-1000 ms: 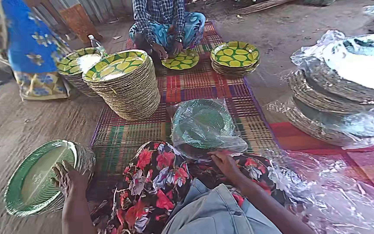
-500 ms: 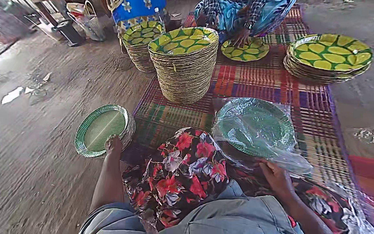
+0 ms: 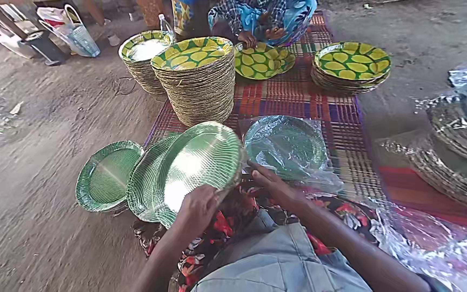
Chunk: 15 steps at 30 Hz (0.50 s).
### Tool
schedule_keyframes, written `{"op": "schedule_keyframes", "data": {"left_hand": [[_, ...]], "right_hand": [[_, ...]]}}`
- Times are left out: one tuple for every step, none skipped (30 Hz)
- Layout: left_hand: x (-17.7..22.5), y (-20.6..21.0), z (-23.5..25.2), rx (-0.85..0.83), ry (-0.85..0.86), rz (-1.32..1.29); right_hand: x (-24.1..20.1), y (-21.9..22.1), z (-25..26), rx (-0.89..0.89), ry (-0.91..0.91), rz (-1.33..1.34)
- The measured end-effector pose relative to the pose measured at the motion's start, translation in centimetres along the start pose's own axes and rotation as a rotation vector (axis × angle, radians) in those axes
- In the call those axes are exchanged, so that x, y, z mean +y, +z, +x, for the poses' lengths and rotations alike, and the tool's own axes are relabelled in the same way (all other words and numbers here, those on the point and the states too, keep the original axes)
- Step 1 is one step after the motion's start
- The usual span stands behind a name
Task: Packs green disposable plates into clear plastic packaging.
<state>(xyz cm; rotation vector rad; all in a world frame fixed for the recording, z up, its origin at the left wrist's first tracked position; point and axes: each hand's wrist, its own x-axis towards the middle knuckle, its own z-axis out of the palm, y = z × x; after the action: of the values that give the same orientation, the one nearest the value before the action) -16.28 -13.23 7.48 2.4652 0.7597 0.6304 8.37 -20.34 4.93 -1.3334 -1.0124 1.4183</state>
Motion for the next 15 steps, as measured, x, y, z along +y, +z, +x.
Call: {"op": "schedule_keyframes", "data": {"left_hand": [[1.5, 0.9, 0.2, 0.006, 0.103, -0.017], [2.6, 1.7, 0.5, 0.009, 0.186, -0.009], [3.4, 2.5, 0.8, 0.004, 0.242, 0.012], [3.9, 3.3, 1.1, -0.025, 0.269, 0.019], [4.2, 4.1, 1.3, -0.073, 0.283, 0.021], [4.6, 4.9, 1.6, -0.126, 0.295, 0.034], [5.2, 5.8, 1.9, -0.167, 0.311, 0.06], [6.1, 6.5, 2.1, -0.213, 0.324, 0.098], [7.0, 7.2, 2.5, -0.261, 0.332, 0.149], [7.8, 7.5, 2.9, -0.333, 0.327, 0.178], [8.5, 7.5, 3.4, -0.412, 0.33, 0.174], [8.8, 7.1, 4.0, -0.465, 0.348, 0.124], [8.9, 6.7, 4.6, -0.448, 0.391, 0.043], [8.8, 6.3, 5.2, -0.363, 0.436, -0.046], [8.5, 5.9, 5.7, -0.249, 0.464, -0.115]], "right_hand": [[-0.1, 0.3, -0.1, -0.062, 0.008, 0.123], [-0.3, 0.4, -0.5, -0.096, -0.005, 0.226], [-0.5, 0.4, -1.1, -0.078, -0.021, 0.311], [-0.8, 0.4, -1.7, -0.013, -0.03, 0.4], [-1.0, 0.2, -2.3, 0.071, -0.033, 0.477], [-0.9, -0.2, -2.7, 0.141, -0.024, 0.531], [-0.7, -0.5, -3.0, 0.234, 0.015, 0.565], [-0.3, -0.6, -3.3, 0.349, 0.078, 0.584], [0.2, -0.8, -3.5, 0.463, 0.139, 0.582], [1.0, -1.2, -3.6, 0.56, 0.18, 0.574], [1.8, -1.7, -3.8, 0.638, 0.203, 0.571], [2.3, -2.4, -4.3, 0.695, 0.21, 0.568], [2.5, -3.3, -5.1, 0.746, 0.206, 0.553], [2.5, -4.5, -6.3, 0.803, 0.192, 0.515], [2.4, -5.7, -7.7, 0.878, 0.168, 0.465]]}}
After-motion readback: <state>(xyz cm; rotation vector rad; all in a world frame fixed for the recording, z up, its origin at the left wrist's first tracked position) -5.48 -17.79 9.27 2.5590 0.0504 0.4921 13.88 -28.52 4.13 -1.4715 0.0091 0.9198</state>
